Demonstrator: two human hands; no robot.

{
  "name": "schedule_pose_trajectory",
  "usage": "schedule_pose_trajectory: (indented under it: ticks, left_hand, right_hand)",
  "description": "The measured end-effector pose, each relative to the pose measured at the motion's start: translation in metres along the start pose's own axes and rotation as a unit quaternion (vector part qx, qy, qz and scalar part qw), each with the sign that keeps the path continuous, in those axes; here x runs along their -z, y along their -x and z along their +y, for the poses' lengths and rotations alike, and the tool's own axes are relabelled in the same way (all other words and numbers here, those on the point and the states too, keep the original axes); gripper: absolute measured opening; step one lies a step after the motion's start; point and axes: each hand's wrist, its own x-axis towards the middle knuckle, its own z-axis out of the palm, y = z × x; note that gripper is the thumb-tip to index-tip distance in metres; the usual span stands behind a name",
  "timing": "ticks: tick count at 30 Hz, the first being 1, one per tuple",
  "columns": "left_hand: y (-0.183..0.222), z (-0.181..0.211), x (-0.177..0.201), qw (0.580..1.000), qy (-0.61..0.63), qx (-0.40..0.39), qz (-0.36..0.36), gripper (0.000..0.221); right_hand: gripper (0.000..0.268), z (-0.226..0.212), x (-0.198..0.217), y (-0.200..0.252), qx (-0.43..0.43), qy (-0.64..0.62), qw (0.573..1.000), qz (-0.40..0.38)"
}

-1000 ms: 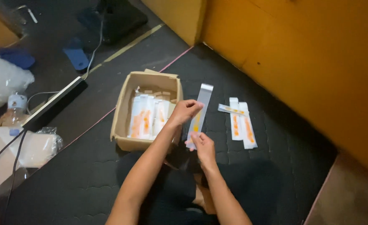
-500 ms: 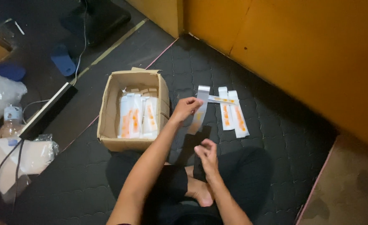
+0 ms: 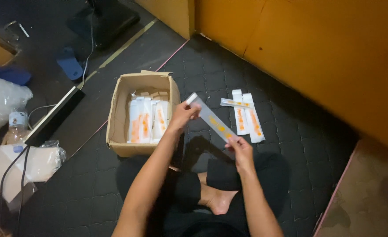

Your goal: The person is taking plastic sleeves out of a cardboard box, inspecting them, and then folding or laying them out on the floor.

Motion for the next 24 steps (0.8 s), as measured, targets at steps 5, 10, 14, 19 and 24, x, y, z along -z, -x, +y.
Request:
schedule_pose_trajectory:
  ticks: [5, 10, 14, 19, 24]
  left_hand:
    - [0.04, -0.002, 0.033, 1.0, 0.011, 0.01, -0.02, 0.02]
    - [0.091, 0.008, 0.042, 1.0, -0.002, 0.016, -0.019, 0.015]
    - [0.098, 0.004, 0.051, 1.0, -0.005, 0.007, 0.002, 0.016]
    - [0.093, 0.01, 0.056, 0.999, -0.016, -0.029, -0.026, 0.016]
    - [0.095, 0.017, 0.053, 0.977, -0.186, -0.098, 0.023, 0.015]
  right_hand:
    - [0.014, -0.025, 0.018, -0.007, 0.024, -0.003, 0.999, 0.039]
    - [0.018, -0.055, 0.013, 0.01, 0.046, 0.035, 0.997, 0.043]
    - [0.022, -0.057, 0.009, 0.01, 0.055, 0.073, 0.995, 0.033]
    - [0.023, -0.075, 0.01, 0.0, 0.112, 0.142, 0.983, -0.007]
    - [0.014, -0.093, 0.011, -0.018, 0.148, 0.23, 0.961, -0.041]
